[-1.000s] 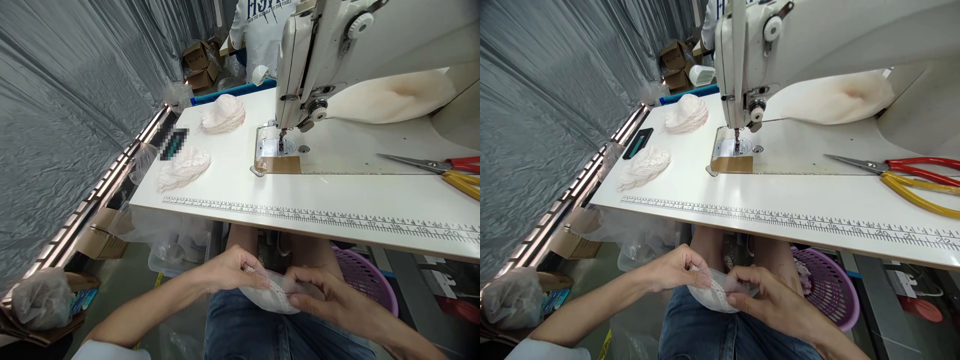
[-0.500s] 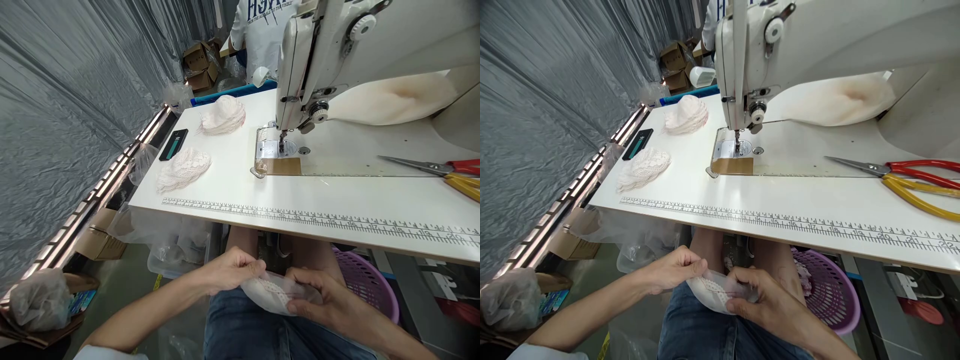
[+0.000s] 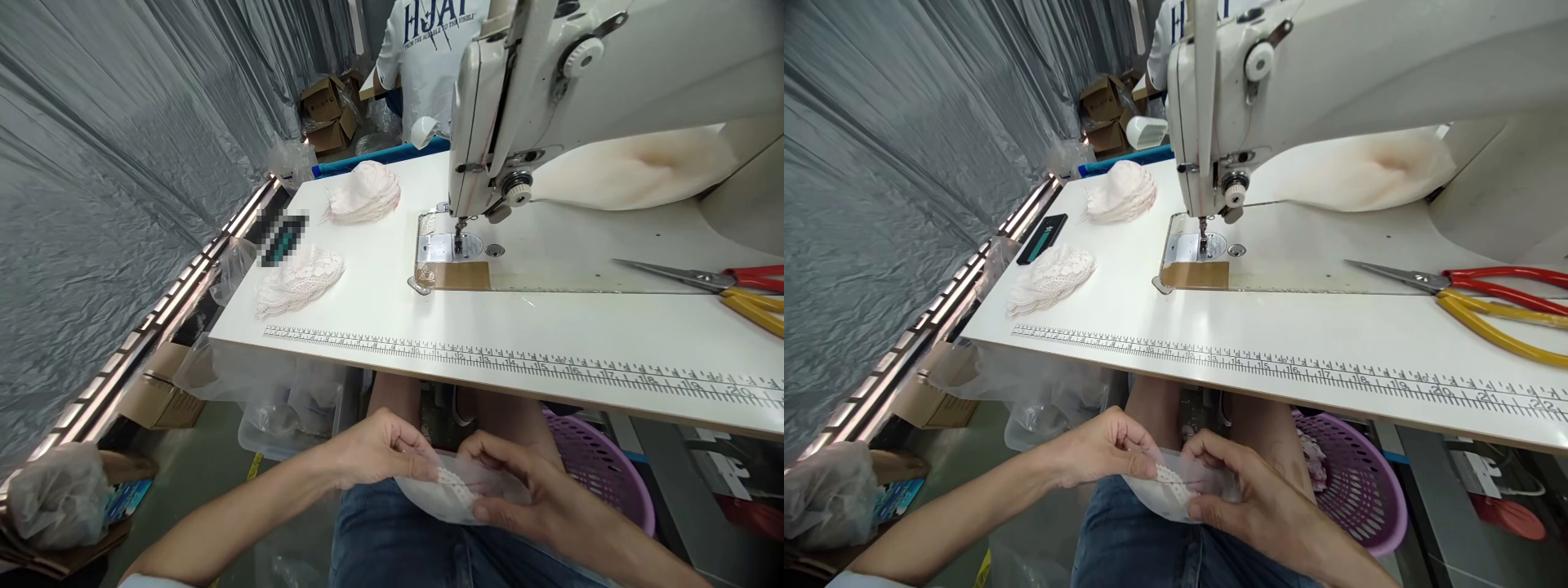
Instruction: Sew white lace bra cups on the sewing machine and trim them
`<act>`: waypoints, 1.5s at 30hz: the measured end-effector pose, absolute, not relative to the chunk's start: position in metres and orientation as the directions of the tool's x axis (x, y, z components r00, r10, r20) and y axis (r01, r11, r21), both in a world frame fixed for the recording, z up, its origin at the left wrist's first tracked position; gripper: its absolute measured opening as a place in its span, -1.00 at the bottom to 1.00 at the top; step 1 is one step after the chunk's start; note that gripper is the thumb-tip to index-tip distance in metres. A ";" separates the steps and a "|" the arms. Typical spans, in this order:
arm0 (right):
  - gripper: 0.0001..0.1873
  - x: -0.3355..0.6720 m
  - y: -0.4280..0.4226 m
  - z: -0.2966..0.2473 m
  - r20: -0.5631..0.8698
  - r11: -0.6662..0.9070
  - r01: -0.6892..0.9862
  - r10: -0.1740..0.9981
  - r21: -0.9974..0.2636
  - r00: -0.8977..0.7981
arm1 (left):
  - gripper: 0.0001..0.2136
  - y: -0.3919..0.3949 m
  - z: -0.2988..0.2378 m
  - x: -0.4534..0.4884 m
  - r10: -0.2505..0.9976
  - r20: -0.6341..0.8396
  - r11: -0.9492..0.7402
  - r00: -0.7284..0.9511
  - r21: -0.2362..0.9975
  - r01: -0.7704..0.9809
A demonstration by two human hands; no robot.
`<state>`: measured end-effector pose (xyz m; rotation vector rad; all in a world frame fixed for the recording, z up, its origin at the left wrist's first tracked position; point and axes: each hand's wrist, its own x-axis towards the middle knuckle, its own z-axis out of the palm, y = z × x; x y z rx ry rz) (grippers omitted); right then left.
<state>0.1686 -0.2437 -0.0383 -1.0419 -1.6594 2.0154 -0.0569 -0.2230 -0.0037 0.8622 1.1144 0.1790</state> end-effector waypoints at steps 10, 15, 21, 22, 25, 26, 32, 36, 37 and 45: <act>-0.58 0.171 -0.242 -0.029 -0.331 -0.257 0.211 0.667 -0.943 -0.668 | -0.67 -0.221 -0.002 -0.061 0.543 -0.677 0.596 0.497 0.727 0.340; -0.69 0.170 -0.242 -0.028 -0.289 -0.219 0.190 0.673 -0.957 -0.680 | -0.65 -0.221 -0.006 -0.061 0.550 -0.669 0.557 0.500 0.740 0.377; -0.84 0.168 -0.241 -0.030 -0.270 -0.172 0.211 0.694 -0.962 -0.667 | -0.62 -0.221 -0.007 -0.060 0.554 -0.651 0.533 0.519 0.756 0.379; -0.84 0.168 -0.241 -0.032 -0.272 -0.176 0.210 0.694 -0.962 -0.667 | -0.61 -0.221 -0.008 -0.060 0.555 -0.649 0.528 0.520 0.758 0.383; -0.88 0.166 -0.243 -0.037 -0.291 -0.186 0.227 0.697 -0.956 -0.656 | -0.59 -0.222 -0.008 -0.060 0.561 -0.645 0.504 0.518 0.763 0.405; -0.88 0.165 -0.243 -0.038 -0.295 -0.186 0.233 0.697 -0.955 -0.653 | -0.59 -0.222 -0.009 -0.061 0.566 -0.644 0.494 0.515 0.765 0.413; -0.72 0.164 -0.240 -0.042 -0.284 -0.206 0.196 0.731 -0.959 -0.620 | -0.57 -0.222 -0.005 -0.061 0.523 -0.649 0.521 0.553 0.757 0.394; -0.71 0.166 -0.242 -0.047 -0.298 -0.220 0.201 0.725 -0.954 -0.621 | -0.63 -0.223 -0.003 -0.059 0.527 -0.652 0.503 0.545 0.757 0.418; -0.70 0.167 -0.242 -0.047 -0.299 -0.222 0.201 0.721 -0.954 -0.625 | -0.65 -0.223 -0.003 -0.058 0.537 -0.658 0.492 0.529 0.753 0.437; -0.76 0.166 -0.244 -0.043 -0.272 -0.188 0.198 0.727 -0.962 -0.630 | -0.69 -0.225 -0.003 -0.058 0.548 -0.661 0.484 0.513 0.751 0.450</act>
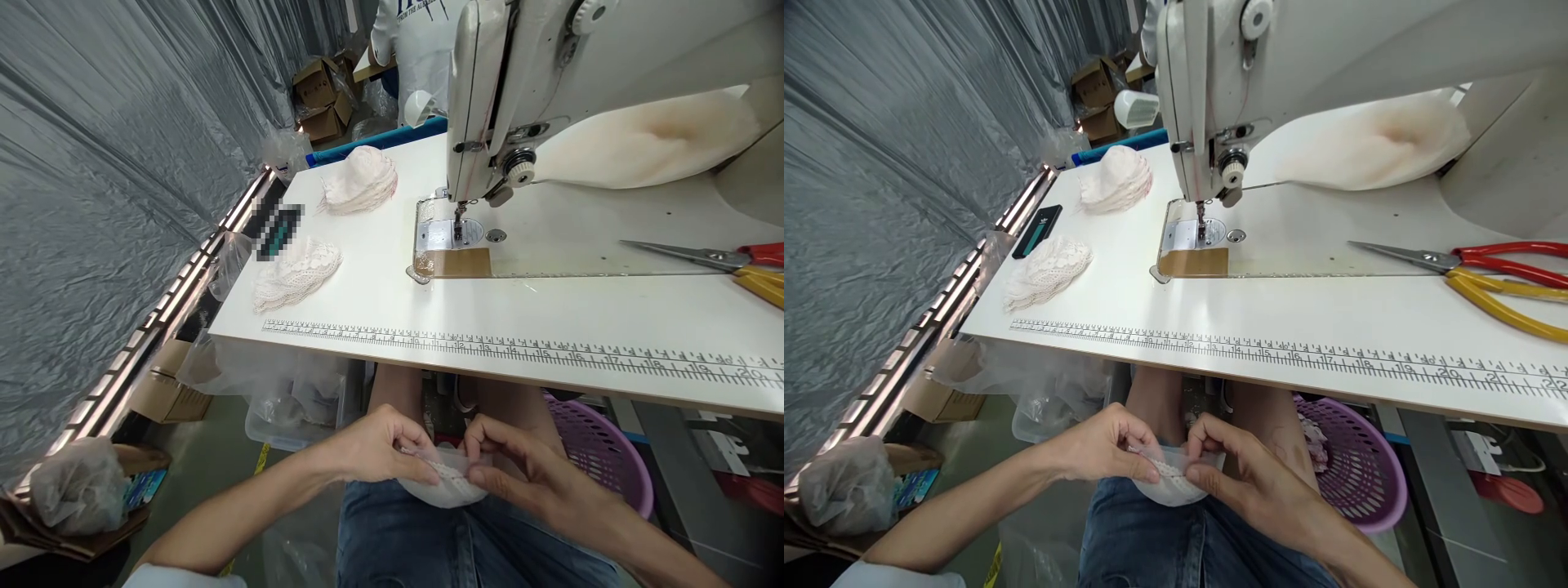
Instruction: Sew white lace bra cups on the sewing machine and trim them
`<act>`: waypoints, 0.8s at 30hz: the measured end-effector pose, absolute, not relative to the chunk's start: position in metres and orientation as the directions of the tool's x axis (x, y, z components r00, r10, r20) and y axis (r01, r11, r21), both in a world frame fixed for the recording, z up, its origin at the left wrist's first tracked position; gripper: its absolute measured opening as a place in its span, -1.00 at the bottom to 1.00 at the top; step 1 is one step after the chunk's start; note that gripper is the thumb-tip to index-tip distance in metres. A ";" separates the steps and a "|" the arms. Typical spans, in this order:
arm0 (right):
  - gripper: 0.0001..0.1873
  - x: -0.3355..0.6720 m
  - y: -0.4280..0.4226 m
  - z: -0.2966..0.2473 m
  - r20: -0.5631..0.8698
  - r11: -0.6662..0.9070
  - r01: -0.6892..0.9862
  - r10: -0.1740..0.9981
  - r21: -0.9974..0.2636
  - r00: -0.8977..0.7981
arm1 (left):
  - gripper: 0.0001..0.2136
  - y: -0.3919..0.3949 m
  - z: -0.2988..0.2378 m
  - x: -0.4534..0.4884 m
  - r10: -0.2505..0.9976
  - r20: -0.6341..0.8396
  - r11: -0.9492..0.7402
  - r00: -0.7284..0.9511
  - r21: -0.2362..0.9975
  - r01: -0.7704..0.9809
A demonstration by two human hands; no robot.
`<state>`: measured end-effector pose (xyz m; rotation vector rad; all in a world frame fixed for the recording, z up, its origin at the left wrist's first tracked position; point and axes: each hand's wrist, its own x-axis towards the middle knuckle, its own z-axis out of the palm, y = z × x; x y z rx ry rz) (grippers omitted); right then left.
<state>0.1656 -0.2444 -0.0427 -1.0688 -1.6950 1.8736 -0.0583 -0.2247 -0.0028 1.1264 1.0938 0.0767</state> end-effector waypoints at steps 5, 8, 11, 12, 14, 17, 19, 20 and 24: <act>-0.65 0.160 -0.245 -0.040 -0.278 -0.270 0.115 0.709 -0.956 -0.648 | -0.73 -0.226 -0.004 -0.060 0.557 -0.647 0.474 0.520 0.762 0.441; -0.69 0.159 -0.246 -0.040 -0.322 -0.240 0.215 0.719 -0.947 -0.615 | -0.76 -0.226 -0.002 -0.059 0.563 -0.651 0.464 0.509 0.759 0.458; -0.73 0.160 -0.247 -0.042 -0.335 -0.201 0.283 0.734 -0.938 -0.590 | -0.78 -0.226 0.000 -0.058 0.566 -0.651 0.464 0.506 0.759 0.457; -0.72 0.160 -0.247 -0.042 -0.331 -0.189 0.291 0.740 -0.938 -0.586 | -0.78 -0.226 0.001 -0.058 0.568 -0.650 0.464 0.505 0.760 0.456; -0.72 0.160 -0.247 -0.042 -0.319 -0.169 0.299 0.749 -0.939 -0.580 | -0.78 -0.226 0.001 -0.059 0.575 -0.649 0.463 0.498 0.760 0.457; -0.71 0.161 -0.248 -0.042 -0.306 -0.147 0.305 0.755 -0.941 -0.580 | -0.78 -0.226 0.001 -0.059 0.581 -0.648 0.462 0.493 0.761 0.456; -0.70 0.162 -0.248 -0.043 -0.296 -0.141 0.297 0.758 -0.944 -0.581 | -0.76 -0.226 0.000 -0.060 0.577 -0.648 0.472 0.498 0.762 0.445; -0.69 0.162 -0.248 -0.043 -0.292 -0.142 0.290 0.759 -0.947 -0.582 | -0.75 -0.226 -0.001 -0.060 0.576 -0.649 0.474 0.497 0.760 0.444; -0.72 0.166 -0.248 -0.041 -0.281 -0.137 0.278 0.759 -0.951 -0.587 | -0.76 -0.226 0.001 -0.060 0.576 -0.659 0.461 0.484 0.751 0.473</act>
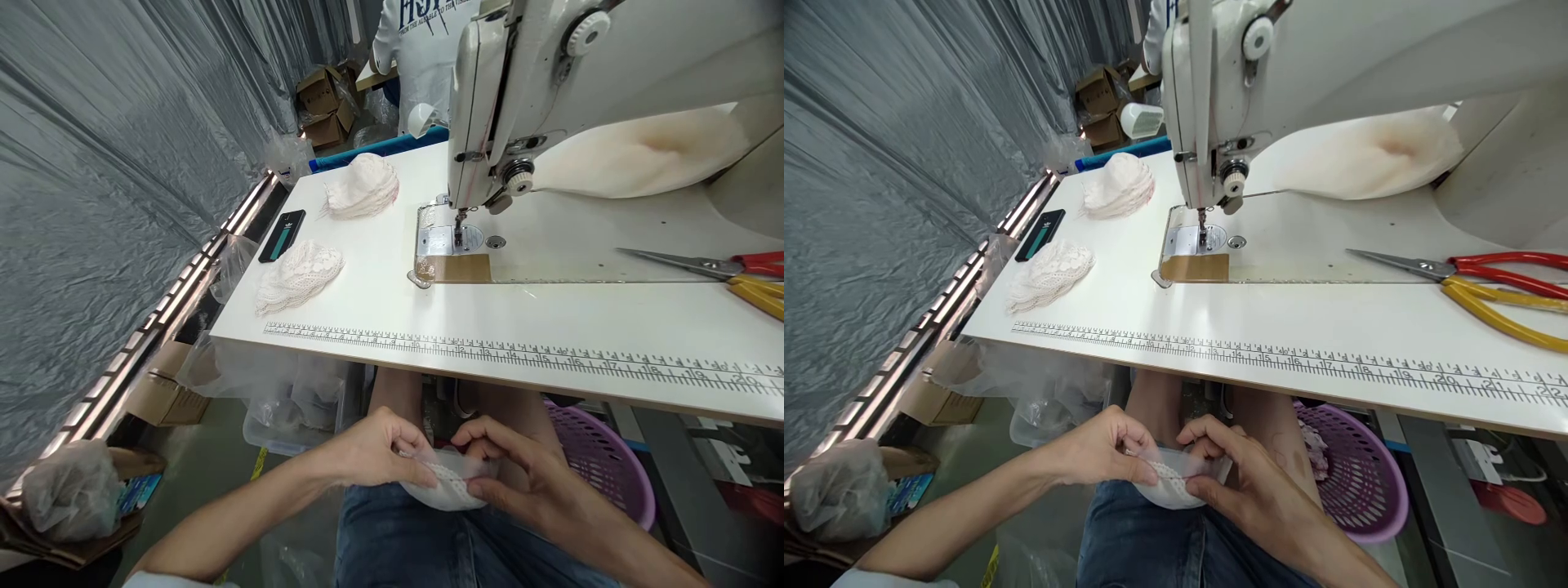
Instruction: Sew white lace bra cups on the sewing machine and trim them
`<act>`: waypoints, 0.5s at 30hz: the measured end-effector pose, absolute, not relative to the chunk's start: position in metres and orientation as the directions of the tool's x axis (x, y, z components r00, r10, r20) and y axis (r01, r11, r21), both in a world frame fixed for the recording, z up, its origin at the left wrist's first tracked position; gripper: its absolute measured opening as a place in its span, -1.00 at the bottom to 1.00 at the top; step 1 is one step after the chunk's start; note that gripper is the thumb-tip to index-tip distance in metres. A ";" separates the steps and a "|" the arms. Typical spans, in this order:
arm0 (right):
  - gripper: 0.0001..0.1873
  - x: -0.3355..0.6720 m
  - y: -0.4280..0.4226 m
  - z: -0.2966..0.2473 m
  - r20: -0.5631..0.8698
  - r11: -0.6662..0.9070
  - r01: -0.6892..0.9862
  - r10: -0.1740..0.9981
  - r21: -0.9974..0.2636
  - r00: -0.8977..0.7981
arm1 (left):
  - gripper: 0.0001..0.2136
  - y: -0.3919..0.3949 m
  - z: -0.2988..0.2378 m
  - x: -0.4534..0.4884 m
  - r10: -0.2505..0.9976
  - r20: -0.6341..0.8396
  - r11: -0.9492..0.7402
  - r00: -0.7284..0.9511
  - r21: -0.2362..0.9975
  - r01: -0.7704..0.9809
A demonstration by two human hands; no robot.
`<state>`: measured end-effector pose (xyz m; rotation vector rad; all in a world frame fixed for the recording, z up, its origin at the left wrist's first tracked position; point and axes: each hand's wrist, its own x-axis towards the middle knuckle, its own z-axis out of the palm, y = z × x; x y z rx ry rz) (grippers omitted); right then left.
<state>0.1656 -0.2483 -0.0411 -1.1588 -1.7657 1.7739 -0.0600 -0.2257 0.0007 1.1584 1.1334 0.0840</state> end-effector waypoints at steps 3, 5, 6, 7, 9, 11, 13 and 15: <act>-0.75 0.169 -0.248 -0.039 -0.295 -0.130 0.308 0.756 -0.942 -0.584 | -0.78 -0.225 0.003 -0.059 0.573 -0.659 0.458 0.487 0.750 0.477; -0.73 0.170 -0.248 -0.039 -0.309 -0.128 0.329 0.747 -0.936 -0.589 | -0.78 -0.225 0.004 -0.057 0.571 -0.660 0.465 0.488 0.750 0.470; -0.71 0.169 -0.248 -0.039 -0.319 -0.125 0.343 0.738 -0.931 -0.594 | -0.79 -0.226 0.004 -0.056 0.570 -0.659 0.469 0.490 0.751 0.465; -0.70 0.168 -0.247 -0.039 -0.330 -0.118 0.364 0.727 -0.924 -0.602 | -0.80 -0.226 0.004 -0.055 0.572 -0.655 0.470 0.493 0.755 0.458; -0.71 0.163 -0.246 -0.041 -0.349 -0.088 0.416 0.712 -0.905 -0.610 | -0.81 -0.227 0.002 -0.053 0.579 -0.642 0.467 0.503 0.766 0.442; -0.68 0.158 -0.244 -0.042 -0.353 -0.072 0.432 0.702 -0.899 -0.618 | -0.80 -0.228 0.000 -0.052 0.590 -0.628 0.466 0.507 0.778 0.421; -0.63 0.155 -0.243 -0.043 -0.349 -0.106 0.391 0.695 -0.914 -0.628 | -0.75 -0.229 -0.002 -0.054 0.602 -0.606 0.454 0.520 0.795 0.402; -0.64 0.155 -0.242 -0.045 -0.345 -0.161 0.329 0.687 -0.930 -0.640 | -0.70 -0.230 -0.003 -0.058 0.616 -0.579 0.421 0.534 0.815 0.398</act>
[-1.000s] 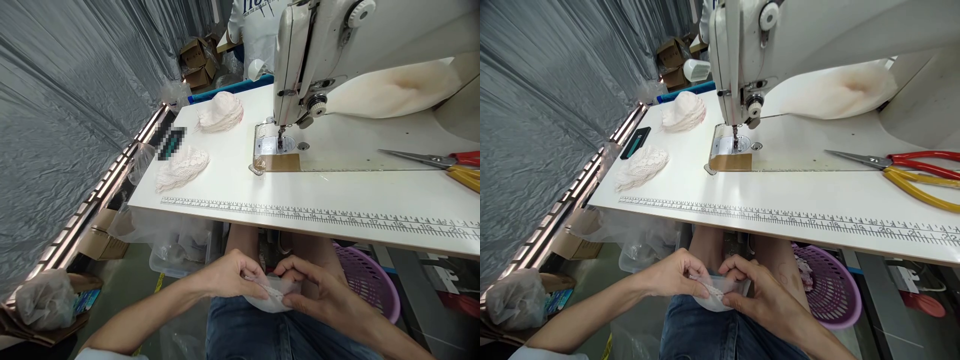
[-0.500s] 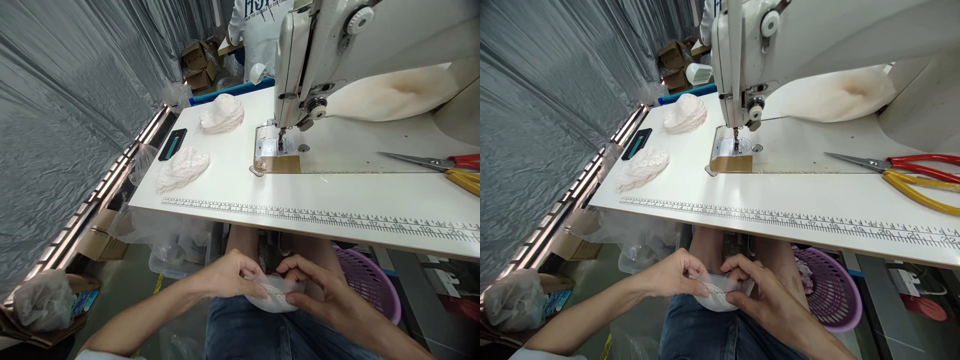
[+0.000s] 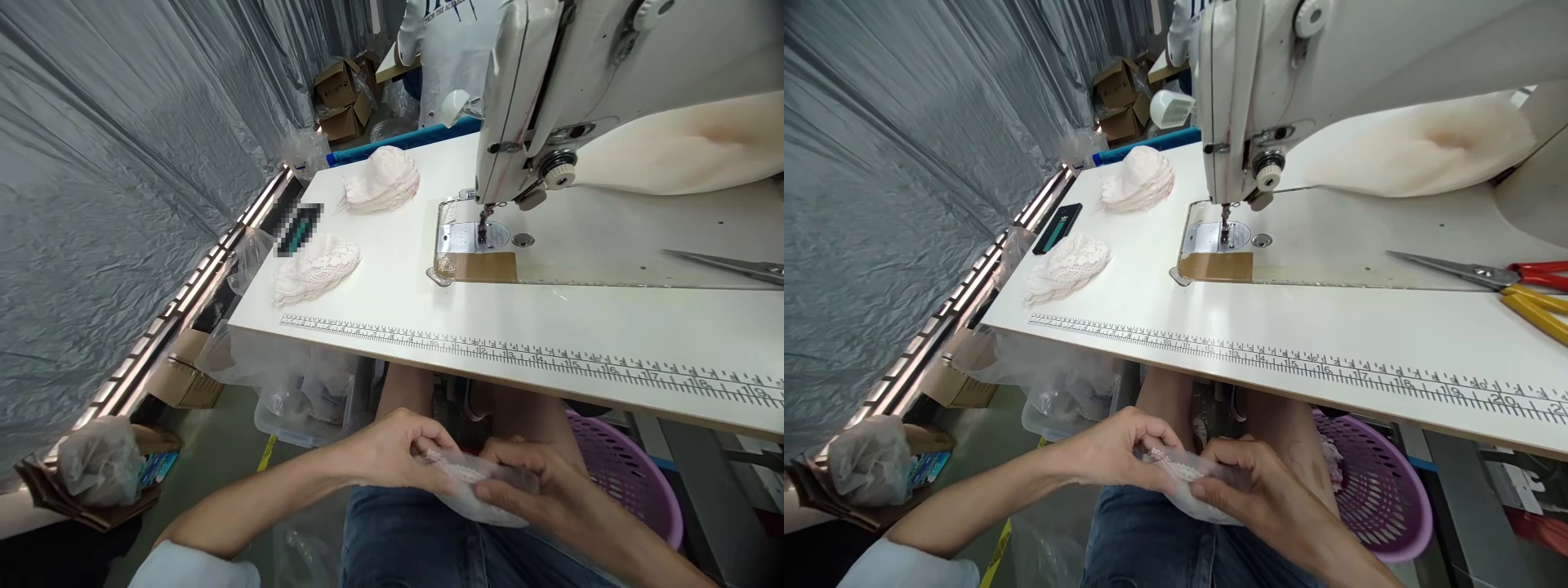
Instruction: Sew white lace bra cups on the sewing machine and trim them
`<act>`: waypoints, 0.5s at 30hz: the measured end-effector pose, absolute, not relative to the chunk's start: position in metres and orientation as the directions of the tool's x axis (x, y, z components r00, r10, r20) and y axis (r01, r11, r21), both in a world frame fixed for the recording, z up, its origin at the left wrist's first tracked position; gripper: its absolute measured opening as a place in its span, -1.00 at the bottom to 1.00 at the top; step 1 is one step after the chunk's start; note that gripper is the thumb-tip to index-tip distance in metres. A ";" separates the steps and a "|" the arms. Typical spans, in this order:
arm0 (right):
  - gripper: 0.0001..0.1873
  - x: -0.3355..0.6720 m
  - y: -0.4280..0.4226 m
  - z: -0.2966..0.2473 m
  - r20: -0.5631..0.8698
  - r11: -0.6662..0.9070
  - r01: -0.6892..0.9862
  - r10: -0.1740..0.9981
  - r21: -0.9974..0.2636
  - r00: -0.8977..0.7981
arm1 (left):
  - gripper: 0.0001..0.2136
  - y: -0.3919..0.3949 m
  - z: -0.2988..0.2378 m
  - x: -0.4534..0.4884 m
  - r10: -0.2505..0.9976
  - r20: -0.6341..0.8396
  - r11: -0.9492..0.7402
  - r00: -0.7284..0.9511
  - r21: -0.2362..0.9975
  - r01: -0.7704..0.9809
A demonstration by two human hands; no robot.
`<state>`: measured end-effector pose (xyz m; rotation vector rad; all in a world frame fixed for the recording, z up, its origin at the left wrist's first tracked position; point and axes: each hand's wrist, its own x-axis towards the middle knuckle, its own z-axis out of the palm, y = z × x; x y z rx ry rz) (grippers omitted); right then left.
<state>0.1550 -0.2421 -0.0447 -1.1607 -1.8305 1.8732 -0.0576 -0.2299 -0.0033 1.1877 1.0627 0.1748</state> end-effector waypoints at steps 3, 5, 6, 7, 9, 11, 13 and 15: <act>-0.67 0.160 -0.242 -0.048 -0.349 -0.219 0.278 0.690 -0.935 -0.634 | -0.71 -0.230 -0.005 -0.063 0.633 -0.571 0.398 0.523 0.819 0.413; -0.67 0.162 -0.243 -0.049 -0.363 -0.256 0.258 0.688 -0.932 -0.629 | -0.73 -0.230 -0.005 -0.064 0.626 -0.593 0.419 0.507 0.804 0.422; -0.67 0.163 -0.244 -0.049 -0.370 -0.270 0.253 0.686 -0.929 -0.627 | -0.74 -0.230 -0.004 -0.064 0.619 -0.602 0.429 0.505 0.797 0.425; -0.67 0.164 -0.244 -0.049 -0.374 -0.279 0.249 0.682 -0.927 -0.628 | -0.74 -0.230 -0.004 -0.063 0.611 -0.608 0.432 0.506 0.792 0.431; -0.66 0.164 -0.244 -0.049 -0.371 -0.284 0.240 0.683 -0.929 -0.630 | -0.74 -0.230 -0.002 -0.063 0.603 -0.613 0.417 0.510 0.788 0.453; -0.66 0.163 -0.244 -0.048 -0.360 -0.285 0.223 0.681 -0.932 -0.637 | -0.75 -0.229 0.000 -0.064 0.611 -0.601 0.377 0.515 0.793 0.478; -0.67 0.163 -0.243 -0.048 -0.347 -0.286 0.201 0.682 -0.937 -0.644 | -0.75 -0.228 0.001 -0.065 0.634 -0.574 0.330 0.518 0.807 0.490; -0.68 0.162 -0.242 -0.048 -0.334 -0.282 0.187 0.687 -0.941 -0.645 | -0.76 -0.228 0.000 -0.066 0.661 -0.537 0.300 0.524 0.829 0.471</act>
